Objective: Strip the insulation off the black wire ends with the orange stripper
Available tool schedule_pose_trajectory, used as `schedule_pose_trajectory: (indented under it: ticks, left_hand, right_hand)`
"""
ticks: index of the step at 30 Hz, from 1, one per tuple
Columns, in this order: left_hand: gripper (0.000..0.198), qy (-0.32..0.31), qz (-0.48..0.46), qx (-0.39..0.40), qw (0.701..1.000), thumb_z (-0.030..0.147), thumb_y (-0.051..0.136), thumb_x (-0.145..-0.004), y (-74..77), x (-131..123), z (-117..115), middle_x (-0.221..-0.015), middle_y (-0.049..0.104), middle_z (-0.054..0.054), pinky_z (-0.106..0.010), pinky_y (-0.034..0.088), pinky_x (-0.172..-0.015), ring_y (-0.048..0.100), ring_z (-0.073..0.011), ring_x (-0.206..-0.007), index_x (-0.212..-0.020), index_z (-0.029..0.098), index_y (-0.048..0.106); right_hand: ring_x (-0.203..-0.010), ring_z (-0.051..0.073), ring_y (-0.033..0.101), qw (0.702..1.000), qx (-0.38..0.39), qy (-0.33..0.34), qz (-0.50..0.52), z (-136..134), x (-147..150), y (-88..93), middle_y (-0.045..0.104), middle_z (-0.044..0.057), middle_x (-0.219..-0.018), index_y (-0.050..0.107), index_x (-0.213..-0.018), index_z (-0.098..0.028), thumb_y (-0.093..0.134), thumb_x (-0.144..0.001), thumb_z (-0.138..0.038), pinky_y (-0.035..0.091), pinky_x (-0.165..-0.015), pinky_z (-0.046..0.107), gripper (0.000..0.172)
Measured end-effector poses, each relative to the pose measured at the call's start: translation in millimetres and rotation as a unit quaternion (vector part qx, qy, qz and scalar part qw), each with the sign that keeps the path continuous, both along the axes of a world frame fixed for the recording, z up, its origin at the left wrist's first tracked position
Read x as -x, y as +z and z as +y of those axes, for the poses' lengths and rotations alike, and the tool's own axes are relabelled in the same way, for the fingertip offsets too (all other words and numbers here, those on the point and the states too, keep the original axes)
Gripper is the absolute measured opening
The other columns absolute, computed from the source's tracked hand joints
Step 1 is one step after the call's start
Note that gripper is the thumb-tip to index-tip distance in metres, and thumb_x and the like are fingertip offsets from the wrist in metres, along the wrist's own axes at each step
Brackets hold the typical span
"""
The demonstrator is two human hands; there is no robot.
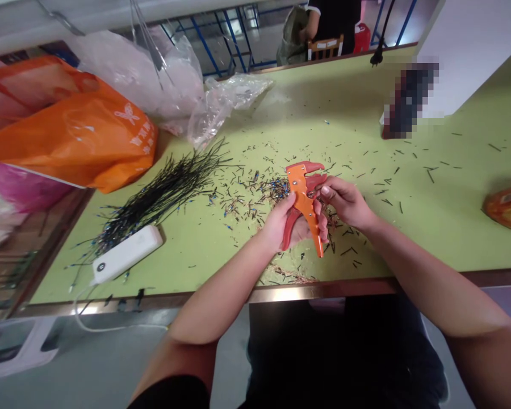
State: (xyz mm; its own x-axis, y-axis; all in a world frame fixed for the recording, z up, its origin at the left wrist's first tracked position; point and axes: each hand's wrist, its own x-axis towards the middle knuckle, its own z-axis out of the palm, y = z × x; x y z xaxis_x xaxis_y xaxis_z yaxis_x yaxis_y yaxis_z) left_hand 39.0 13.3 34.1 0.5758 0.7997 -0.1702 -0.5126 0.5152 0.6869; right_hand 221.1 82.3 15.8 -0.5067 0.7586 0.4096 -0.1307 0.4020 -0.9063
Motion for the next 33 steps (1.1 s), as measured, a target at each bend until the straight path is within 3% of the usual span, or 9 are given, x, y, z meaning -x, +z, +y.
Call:
schedule_pose_trajectory:
  ticks: [5,8,12,19,28,33]
  left_hand:
    - [0.062,-0.021,0.011,-0.011,1.0,0.081,0.059,-0.083,-4.8,1,1,-0.073,0.068,-0.009,-0.044,0.059,-0.07,0.071,-0.0254,-0.066,-0.084,0.019,0.06]
    - [0.064,-0.035,0.01,-0.022,0.999,0.083,0.065,-0.078,-5.8,1,1,-0.073,0.069,-0.009,-0.042,0.059,-0.07,0.071,-0.0256,-0.067,-0.082,0.019,0.06]
    - [0.067,-0.031,0.01,-0.012,0.999,0.086,0.061,-0.079,-3.7,1,0,-0.069,0.065,-0.007,-0.042,0.059,-0.069,0.069,-0.0246,-0.066,-0.082,0.019,0.061]
    - [0.068,-0.011,-0.007,-0.001,1.0,0.086,0.051,-0.085,1.7,0,2,-0.072,0.065,-0.007,-0.041,0.059,-0.068,0.068,-0.0224,-0.065,-0.083,0.019,0.062]
    - [0.067,-0.015,0.012,-0.001,1.0,0.086,0.055,-0.083,-7.3,3,4,-0.071,0.065,-0.008,-0.042,0.059,-0.072,0.069,-0.0242,-0.068,-0.083,0.019,0.061]
    - [0.067,-0.016,0.011,0.009,1.0,0.085,0.049,-0.088,-10.3,3,5,-0.072,0.066,-0.009,-0.044,0.06,-0.074,0.07,-0.025,-0.069,-0.085,0.019,0.062]
  right_hand:
    - [-0.065,0.014,0.063,0.998,0.05,0.036,-0.007,-5,2,0.7,0.063,-0.001,-0.071,0.066,-0.095,-0.024,0.057,-0.105,-0.056,0.053,-0.059,0.029,0.034]
    - [-0.069,0.015,0.065,0.999,-0.007,0.032,-0.014,-4,2,2.0,0.062,-0.002,-0.068,0.067,-0.093,-0.023,0.056,-0.106,-0.051,0.055,-0.064,0.029,0.033]
    - [-0.081,0.016,0.069,0.993,-0.11,-0.002,-0.042,0,0,1.6,0.071,0.004,-0.084,0.07,-0.093,-0.022,0.056,-0.107,-0.046,0.057,-0.075,0.032,0.031]
    - [-0.082,0.017,0.069,0.981,-0.178,-0.058,-0.056,-1,-2,1.6,0.074,0.006,-0.088,0.071,-0.093,-0.023,0.053,-0.109,-0.039,0.057,-0.076,0.035,0.028]
    - [-0.079,0.016,0.068,0.982,-0.163,-0.072,-0.065,-1,1,-2.1,0.074,0.005,-0.087,0.07,-0.095,-0.022,0.054,-0.109,-0.036,0.054,-0.073,0.031,0.026]
    - [-0.071,0.014,0.065,0.979,-0.175,-0.066,-0.075,-3,1,-2.9,0.071,0.003,-0.081,0.07,-0.097,-0.022,0.053,-0.109,-0.034,0.052,-0.067,0.029,0.025]
